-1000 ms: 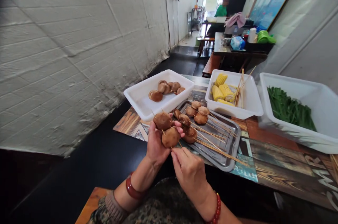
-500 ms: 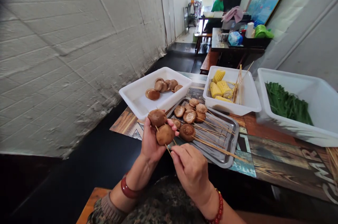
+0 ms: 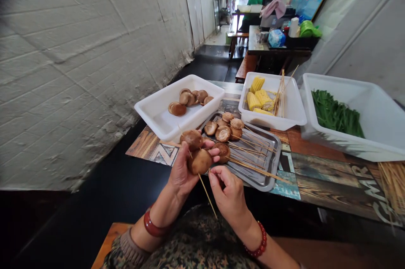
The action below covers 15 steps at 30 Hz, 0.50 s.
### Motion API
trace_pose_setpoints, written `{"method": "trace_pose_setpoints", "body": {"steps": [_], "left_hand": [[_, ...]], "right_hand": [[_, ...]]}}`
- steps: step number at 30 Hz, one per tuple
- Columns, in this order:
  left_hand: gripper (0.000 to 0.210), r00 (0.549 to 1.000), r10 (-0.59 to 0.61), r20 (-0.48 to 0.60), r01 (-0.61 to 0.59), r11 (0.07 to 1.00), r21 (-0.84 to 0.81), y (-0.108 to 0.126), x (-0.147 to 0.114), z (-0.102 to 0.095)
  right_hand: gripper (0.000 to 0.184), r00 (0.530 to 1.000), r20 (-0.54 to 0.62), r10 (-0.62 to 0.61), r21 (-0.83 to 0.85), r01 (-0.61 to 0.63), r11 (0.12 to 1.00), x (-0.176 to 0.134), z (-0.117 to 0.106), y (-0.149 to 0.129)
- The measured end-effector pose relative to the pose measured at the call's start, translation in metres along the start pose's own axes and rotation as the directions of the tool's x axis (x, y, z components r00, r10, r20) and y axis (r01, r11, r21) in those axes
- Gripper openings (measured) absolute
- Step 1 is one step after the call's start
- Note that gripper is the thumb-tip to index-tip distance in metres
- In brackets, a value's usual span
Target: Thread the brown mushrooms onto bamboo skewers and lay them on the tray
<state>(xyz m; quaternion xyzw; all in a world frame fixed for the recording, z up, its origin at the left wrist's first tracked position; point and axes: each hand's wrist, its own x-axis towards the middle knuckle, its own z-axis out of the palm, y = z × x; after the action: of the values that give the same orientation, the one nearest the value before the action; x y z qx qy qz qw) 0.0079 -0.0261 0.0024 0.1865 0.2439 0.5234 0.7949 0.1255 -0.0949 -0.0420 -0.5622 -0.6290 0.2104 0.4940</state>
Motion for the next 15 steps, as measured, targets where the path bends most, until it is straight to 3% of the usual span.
{"method": "trace_pose_setpoints", "body": {"steps": [4,7,15], "left_hand": [[0.032,0.998,0.041,-0.044,-0.038,0.996,0.076,-0.005,-0.003,-0.003],[0.029,1.000,0.027,-0.016,-0.025,0.992,0.123,-0.008,-0.005,-0.007],[0.047,1.000,0.018,-0.015,-0.016,0.988,0.151,-0.011,-0.010,-0.010]], "right_hand": [[0.013,1.000,-0.029,-0.003,-0.001,0.003,1.000,-0.002,0.002,-0.001],[0.013,0.999,-0.042,-0.007,-0.008,0.007,1.000,-0.002,0.003,-0.001],[0.014,0.998,-0.056,-0.012,-0.025,0.010,1.000,-0.002,0.003,-0.001]]}}
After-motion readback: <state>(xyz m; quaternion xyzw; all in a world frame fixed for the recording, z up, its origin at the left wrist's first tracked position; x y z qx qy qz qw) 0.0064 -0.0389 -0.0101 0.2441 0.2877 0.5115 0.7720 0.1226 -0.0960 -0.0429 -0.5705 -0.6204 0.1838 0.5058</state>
